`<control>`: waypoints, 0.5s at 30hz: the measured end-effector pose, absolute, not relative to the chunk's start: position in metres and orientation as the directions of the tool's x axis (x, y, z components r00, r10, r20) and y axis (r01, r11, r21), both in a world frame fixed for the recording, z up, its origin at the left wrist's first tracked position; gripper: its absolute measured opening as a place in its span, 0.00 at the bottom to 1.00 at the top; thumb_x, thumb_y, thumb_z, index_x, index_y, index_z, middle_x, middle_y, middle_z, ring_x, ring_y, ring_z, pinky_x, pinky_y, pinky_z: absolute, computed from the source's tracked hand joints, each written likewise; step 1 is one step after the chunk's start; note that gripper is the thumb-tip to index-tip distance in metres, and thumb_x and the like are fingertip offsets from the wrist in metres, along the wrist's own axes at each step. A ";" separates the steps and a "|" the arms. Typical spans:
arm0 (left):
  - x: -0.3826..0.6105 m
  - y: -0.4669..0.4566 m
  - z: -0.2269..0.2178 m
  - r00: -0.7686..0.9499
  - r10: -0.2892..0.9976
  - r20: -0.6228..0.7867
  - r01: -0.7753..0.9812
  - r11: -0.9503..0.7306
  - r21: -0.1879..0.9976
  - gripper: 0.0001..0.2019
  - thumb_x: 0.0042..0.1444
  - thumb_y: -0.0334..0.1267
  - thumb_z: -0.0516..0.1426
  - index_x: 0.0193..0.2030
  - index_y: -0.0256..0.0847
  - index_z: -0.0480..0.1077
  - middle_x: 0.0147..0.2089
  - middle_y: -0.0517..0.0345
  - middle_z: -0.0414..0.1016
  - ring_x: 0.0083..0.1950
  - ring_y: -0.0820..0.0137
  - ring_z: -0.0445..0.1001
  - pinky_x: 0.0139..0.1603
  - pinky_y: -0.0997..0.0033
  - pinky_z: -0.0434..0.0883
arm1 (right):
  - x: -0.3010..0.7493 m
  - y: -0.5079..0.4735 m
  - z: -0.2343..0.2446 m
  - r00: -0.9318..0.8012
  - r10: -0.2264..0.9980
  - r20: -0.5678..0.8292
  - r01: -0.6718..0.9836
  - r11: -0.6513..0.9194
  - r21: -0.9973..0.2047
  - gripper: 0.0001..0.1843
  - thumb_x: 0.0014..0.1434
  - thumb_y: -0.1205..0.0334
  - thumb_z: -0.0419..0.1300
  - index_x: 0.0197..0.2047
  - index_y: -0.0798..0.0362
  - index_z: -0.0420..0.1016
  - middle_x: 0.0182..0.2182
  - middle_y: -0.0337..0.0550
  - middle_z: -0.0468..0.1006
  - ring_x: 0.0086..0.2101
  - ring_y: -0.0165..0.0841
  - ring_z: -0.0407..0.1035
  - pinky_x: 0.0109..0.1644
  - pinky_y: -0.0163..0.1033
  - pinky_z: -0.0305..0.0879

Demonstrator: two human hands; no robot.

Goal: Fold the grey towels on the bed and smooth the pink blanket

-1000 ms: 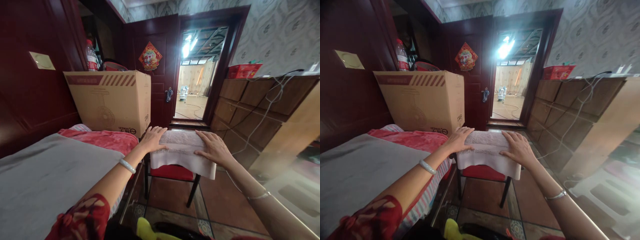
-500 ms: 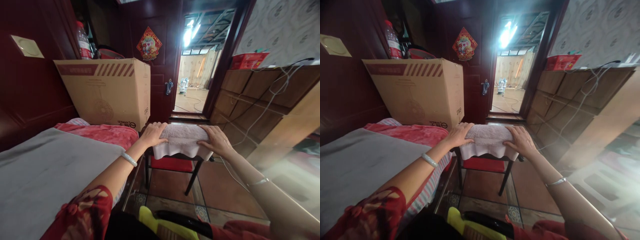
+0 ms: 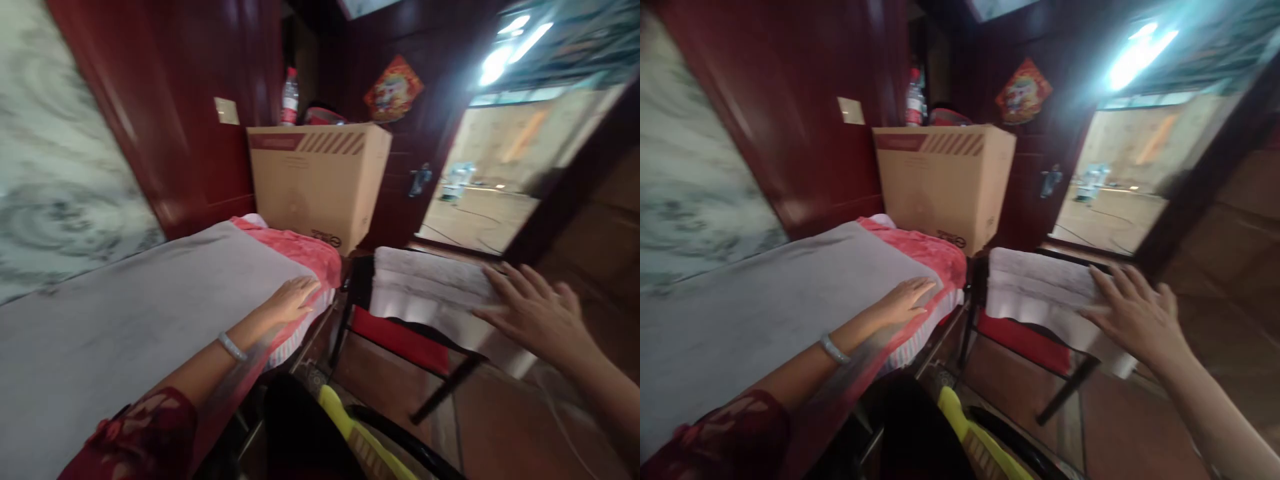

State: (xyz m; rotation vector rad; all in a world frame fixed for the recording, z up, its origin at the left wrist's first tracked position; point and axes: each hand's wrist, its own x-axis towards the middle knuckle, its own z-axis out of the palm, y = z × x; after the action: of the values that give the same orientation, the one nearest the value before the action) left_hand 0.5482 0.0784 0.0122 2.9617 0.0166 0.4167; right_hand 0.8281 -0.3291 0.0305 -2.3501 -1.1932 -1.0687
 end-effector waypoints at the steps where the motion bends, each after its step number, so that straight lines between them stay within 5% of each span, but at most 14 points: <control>1: 0.522 0.086 0.007 0.960 0.099 0.262 0.052 -0.982 0.180 0.30 0.57 0.34 0.60 0.67 0.41 0.62 0.69 0.44 0.65 0.70 0.58 0.64 0.71 0.56 0.60 | 0.825 -0.321 0.028 0.356 0.563 0.746 0.810 -0.585 0.055 0.42 0.58 0.30 0.46 0.69 0.41 0.63 0.61 0.59 0.69 0.62 0.68 0.55 0.61 0.79 0.44; 7: 0.353 0.115 -0.010 0.814 0.539 0.217 0.482 -0.835 0.265 0.26 0.57 0.36 0.57 0.64 0.40 0.67 0.67 0.43 0.69 0.67 0.57 0.68 0.69 0.53 0.64 | 0.774 -0.254 0.010 0.251 0.627 0.737 0.909 -0.415 0.044 0.40 0.59 0.34 0.44 0.73 0.32 0.53 0.67 0.50 0.63 0.65 0.68 0.53 0.61 0.82 0.43; 15: 0.148 0.087 -0.034 0.344 0.921 0.182 0.918 -0.371 0.143 0.28 0.59 0.44 0.50 0.64 0.32 0.67 0.67 0.37 0.68 0.68 0.50 0.65 0.68 0.49 0.62 | 0.700 -0.124 -0.052 0.094 0.831 0.549 0.995 -0.098 -0.023 0.37 0.64 0.46 0.49 0.73 0.45 0.53 0.67 0.56 0.63 0.65 0.56 0.58 0.59 0.66 0.63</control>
State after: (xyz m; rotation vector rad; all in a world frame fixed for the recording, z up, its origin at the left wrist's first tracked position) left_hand 0.1476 0.0867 -0.0340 2.5628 1.7527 0.3628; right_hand 0.6998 -0.1244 -0.0517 -1.9896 -1.7916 -0.5727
